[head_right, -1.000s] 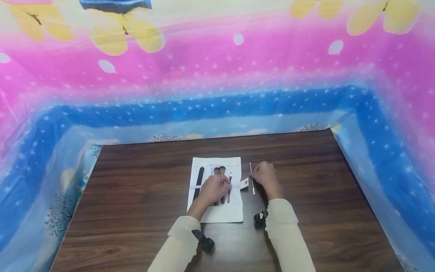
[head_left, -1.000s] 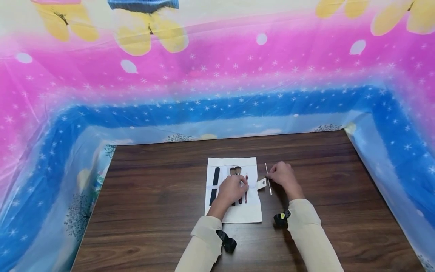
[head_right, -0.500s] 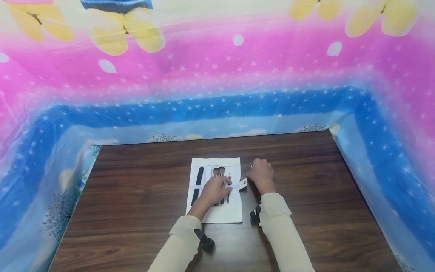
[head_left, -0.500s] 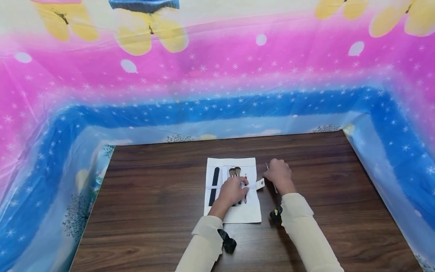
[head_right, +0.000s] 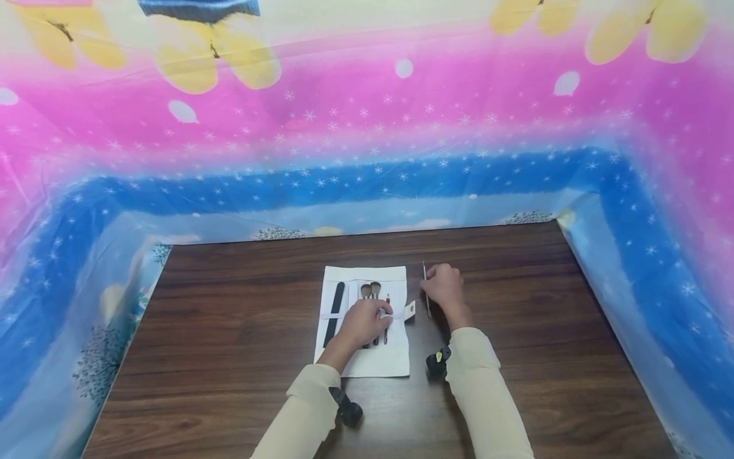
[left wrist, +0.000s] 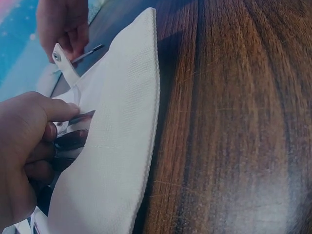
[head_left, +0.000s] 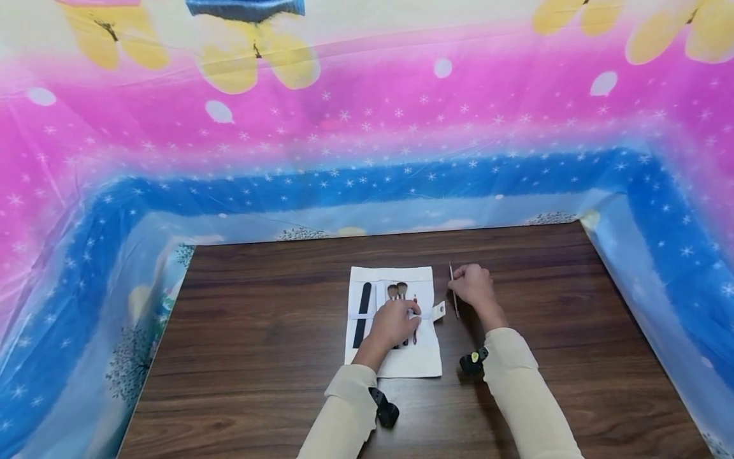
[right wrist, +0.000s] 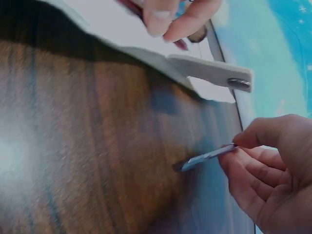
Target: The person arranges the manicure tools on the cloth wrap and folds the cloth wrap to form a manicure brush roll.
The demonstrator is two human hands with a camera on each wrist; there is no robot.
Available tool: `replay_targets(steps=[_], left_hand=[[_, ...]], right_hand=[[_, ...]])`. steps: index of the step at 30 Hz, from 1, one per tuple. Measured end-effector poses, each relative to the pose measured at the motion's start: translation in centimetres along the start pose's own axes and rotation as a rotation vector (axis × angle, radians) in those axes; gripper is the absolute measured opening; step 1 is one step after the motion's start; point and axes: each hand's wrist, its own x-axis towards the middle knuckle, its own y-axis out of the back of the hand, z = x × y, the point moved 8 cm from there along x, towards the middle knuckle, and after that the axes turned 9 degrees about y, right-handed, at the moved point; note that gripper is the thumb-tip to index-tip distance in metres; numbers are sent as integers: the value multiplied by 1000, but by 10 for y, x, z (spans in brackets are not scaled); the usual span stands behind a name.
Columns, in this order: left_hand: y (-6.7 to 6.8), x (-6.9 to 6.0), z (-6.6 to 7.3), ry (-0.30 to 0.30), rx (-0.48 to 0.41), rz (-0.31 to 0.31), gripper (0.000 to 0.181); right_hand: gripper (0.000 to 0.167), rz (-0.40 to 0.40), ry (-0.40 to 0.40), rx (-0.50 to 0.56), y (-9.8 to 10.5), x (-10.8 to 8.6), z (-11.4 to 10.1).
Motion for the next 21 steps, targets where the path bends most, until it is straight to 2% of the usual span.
replay_targets(steps=[3,7,10,12,21], left_hand=[[1,0,1,-6,6,10,15],[1,-1,1,6,12,5,14],[2,-1,1,17,8,-3,14],[2,-1,1,23,4,-5,14],[0,0,-1,39,10,3,15]], right_hand=[[24,62,11,75,6,3,-6],[26,114,76,257,8,7,-20],[28,113,106,397,4,10,-28],[28,94,104,450,-2,12,-30],[22,-51,26,453,-31,11,-19]])
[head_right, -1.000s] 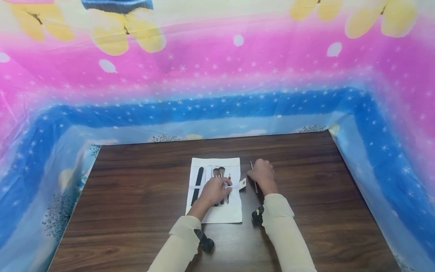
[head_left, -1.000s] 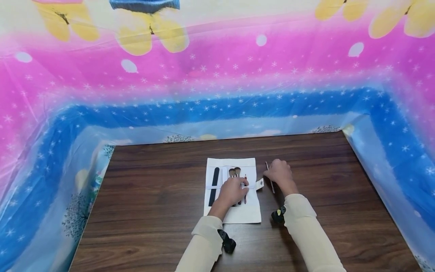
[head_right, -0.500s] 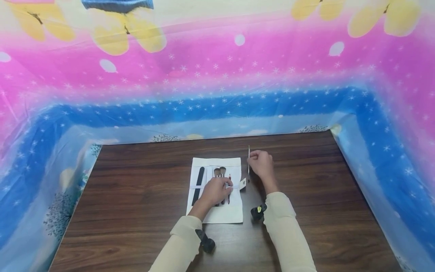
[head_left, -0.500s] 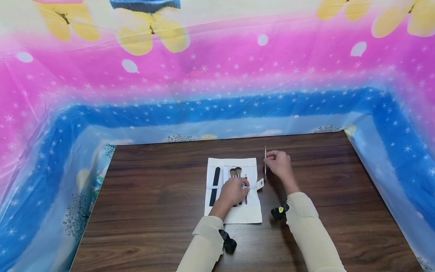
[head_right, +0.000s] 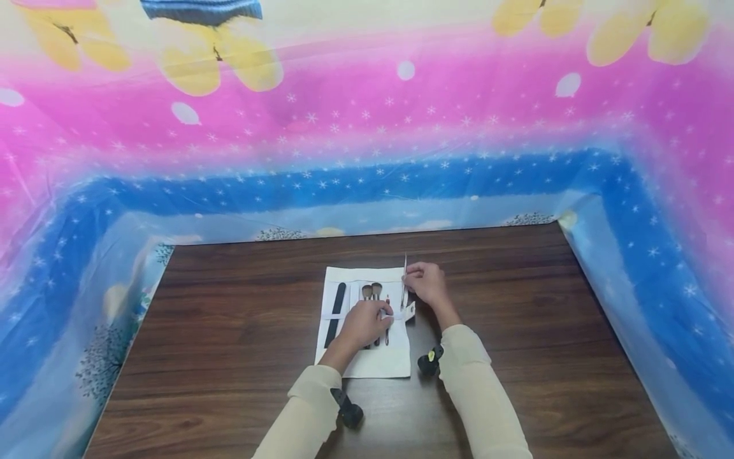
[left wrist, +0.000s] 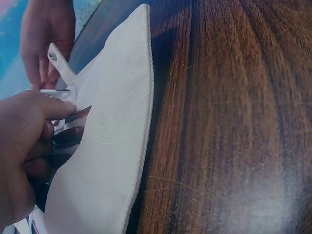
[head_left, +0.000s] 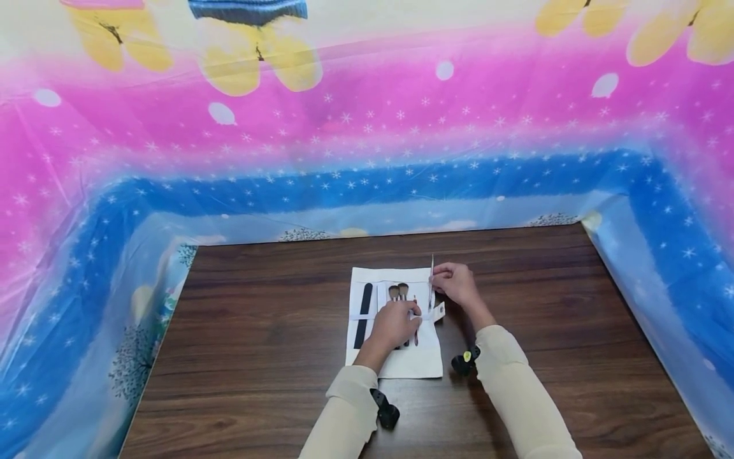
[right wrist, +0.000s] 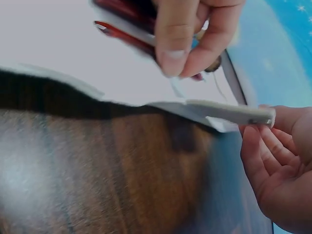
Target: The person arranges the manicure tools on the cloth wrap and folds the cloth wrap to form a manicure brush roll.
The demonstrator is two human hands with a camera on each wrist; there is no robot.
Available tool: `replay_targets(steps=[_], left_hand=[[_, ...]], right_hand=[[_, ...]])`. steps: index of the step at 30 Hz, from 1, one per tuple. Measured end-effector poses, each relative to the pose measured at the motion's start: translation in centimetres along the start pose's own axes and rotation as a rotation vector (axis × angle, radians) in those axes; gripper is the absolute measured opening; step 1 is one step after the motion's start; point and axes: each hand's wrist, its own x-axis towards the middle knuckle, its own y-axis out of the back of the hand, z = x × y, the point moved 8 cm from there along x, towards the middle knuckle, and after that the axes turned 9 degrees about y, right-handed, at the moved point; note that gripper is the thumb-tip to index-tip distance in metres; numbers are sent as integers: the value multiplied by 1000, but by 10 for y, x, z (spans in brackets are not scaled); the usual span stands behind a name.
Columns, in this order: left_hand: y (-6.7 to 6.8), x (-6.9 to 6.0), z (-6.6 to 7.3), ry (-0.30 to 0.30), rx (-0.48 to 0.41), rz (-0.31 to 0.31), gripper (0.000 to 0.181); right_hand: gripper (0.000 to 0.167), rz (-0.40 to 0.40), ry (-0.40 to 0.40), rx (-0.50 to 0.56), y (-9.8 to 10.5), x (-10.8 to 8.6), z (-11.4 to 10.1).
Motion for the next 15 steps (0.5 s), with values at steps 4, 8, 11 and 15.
replay_targets(steps=[4,8,11,15], left_hand=[[-1,0,-1,5,-3,-8,16],[-2,0,-2,0,-6,-10,17],[-2,1,-1,-8,0,-5,17],[-2,0,0,-16,5,1,18]], right_hand=[[22,-44,-15,-39,-4,-1,7],[22,-70,-17,-36,-6,-1,9],[21,-61,2,-20,-5,0,8],[22,-47,29,-7,-5,0,7]])
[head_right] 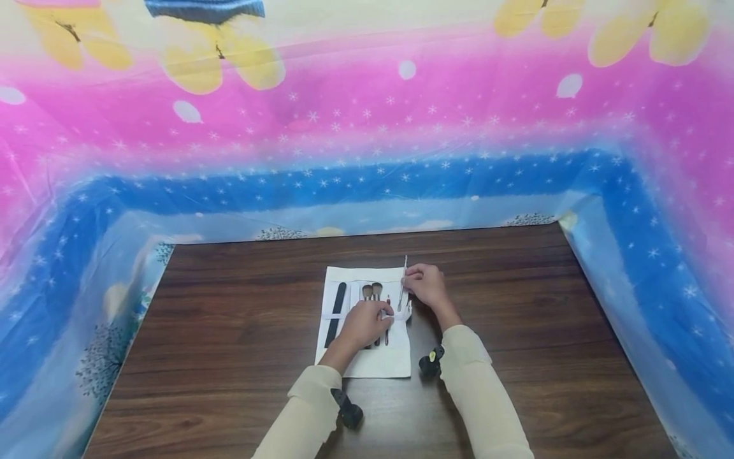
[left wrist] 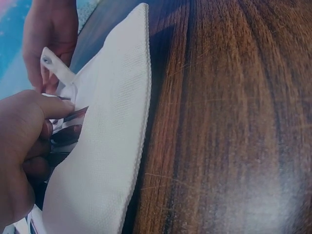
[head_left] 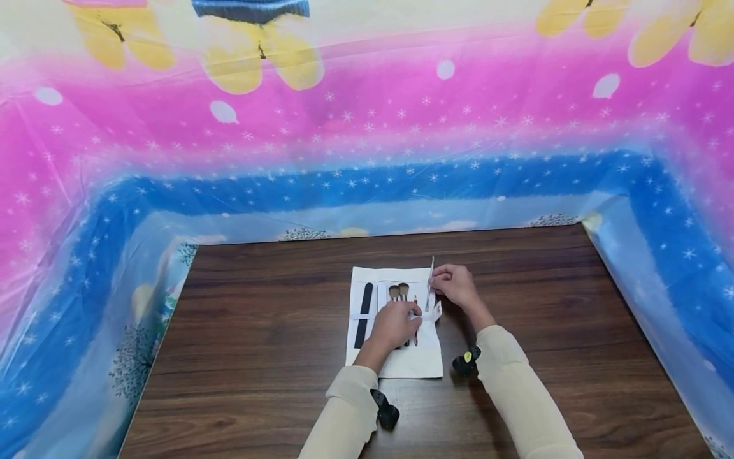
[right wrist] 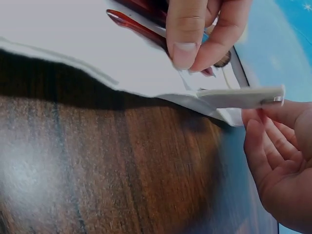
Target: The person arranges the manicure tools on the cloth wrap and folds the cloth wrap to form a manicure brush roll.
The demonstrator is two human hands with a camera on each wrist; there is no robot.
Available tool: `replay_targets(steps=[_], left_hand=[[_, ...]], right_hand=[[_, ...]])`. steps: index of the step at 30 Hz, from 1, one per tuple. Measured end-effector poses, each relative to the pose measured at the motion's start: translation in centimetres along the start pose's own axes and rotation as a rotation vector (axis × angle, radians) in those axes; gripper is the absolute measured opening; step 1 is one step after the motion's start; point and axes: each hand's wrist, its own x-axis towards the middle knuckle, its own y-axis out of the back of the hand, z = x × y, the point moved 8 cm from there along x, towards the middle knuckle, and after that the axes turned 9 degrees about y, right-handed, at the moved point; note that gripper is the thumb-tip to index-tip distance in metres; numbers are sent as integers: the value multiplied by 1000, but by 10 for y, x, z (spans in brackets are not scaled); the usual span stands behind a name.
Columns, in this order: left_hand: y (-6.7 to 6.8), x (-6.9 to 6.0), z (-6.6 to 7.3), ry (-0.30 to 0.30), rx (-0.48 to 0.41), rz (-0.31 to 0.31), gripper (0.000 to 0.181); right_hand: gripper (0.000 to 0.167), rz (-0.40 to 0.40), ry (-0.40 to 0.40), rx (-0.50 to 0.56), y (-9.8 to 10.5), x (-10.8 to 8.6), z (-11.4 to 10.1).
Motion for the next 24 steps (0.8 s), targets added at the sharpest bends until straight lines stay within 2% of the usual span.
replay_targets(steps=[3,10,15,20,24], left_hand=[[0,-1,0,2,-3,1,18],[0,-1,-1,13,6,1,18],[0,0,0,16,19,-1,18],[0,0,1,16,23,-3,18],[-1,0,-1,11,24,3,18]], right_hand=[[22,-30,-7,-5,-3,-1,1],[18,-191,-59,-59,-14,-5,8],[28,-289,-34,15,-19,-8,7],[27,-309,-21,141,-20,-9,5],[26,-295,-34,175,-20,-9,5]])
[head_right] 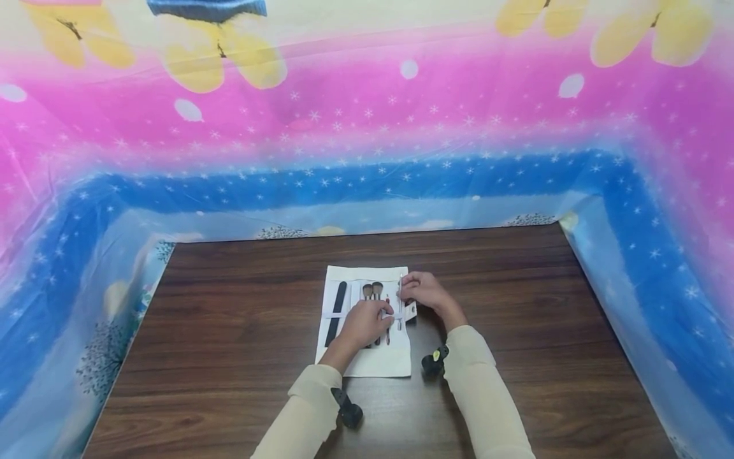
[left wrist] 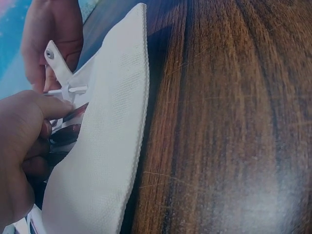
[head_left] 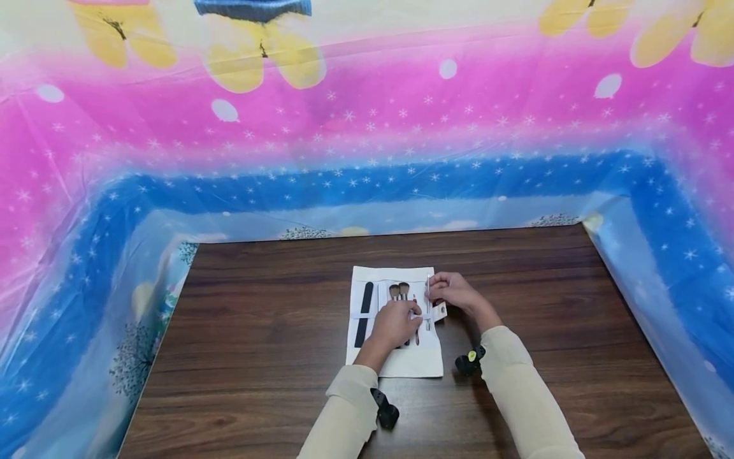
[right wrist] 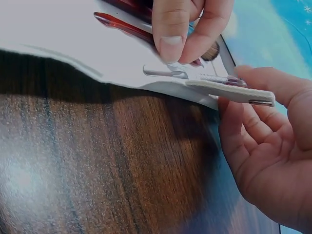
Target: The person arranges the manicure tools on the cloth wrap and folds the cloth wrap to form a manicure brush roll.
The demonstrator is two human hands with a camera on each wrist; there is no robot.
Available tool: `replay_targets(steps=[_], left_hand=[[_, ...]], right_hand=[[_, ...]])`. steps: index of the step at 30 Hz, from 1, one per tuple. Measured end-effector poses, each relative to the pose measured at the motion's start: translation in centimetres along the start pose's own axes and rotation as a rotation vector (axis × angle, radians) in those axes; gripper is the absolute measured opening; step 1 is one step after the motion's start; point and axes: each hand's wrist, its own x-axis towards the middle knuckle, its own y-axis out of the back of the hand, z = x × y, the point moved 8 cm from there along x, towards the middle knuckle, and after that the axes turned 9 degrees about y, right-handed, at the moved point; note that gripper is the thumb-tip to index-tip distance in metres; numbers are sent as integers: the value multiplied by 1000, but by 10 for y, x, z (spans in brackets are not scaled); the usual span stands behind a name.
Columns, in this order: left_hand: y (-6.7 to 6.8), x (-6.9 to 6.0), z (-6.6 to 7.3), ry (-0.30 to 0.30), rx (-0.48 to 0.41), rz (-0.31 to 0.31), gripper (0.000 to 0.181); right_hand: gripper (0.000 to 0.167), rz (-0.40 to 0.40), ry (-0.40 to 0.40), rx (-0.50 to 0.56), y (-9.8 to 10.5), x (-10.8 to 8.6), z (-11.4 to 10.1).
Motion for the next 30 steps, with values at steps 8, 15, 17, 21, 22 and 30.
replay_targets(steps=[8,15,17,21,22,30], left_hand=[[-2,2,-3,-8,10,10,15],[-3,3,-3,2,12,-1,16],[-3,3,-3,0,11,2,16],[-3,3,-2,-5,11,7,15],[-3,2,-3,-5,9,7,15],[-3,2,-3,-5,-5,13,15]], right_hand=[[28,125,-49,38,5,3,4],[26,184,-58,43,10,3,5],[24,183,-66,28,10,2,5],[24,156,-91,-51,10,-1,5],[24,149,-98,-74,10,-2,5],[21,66,-133,-360,7,-10,5]])
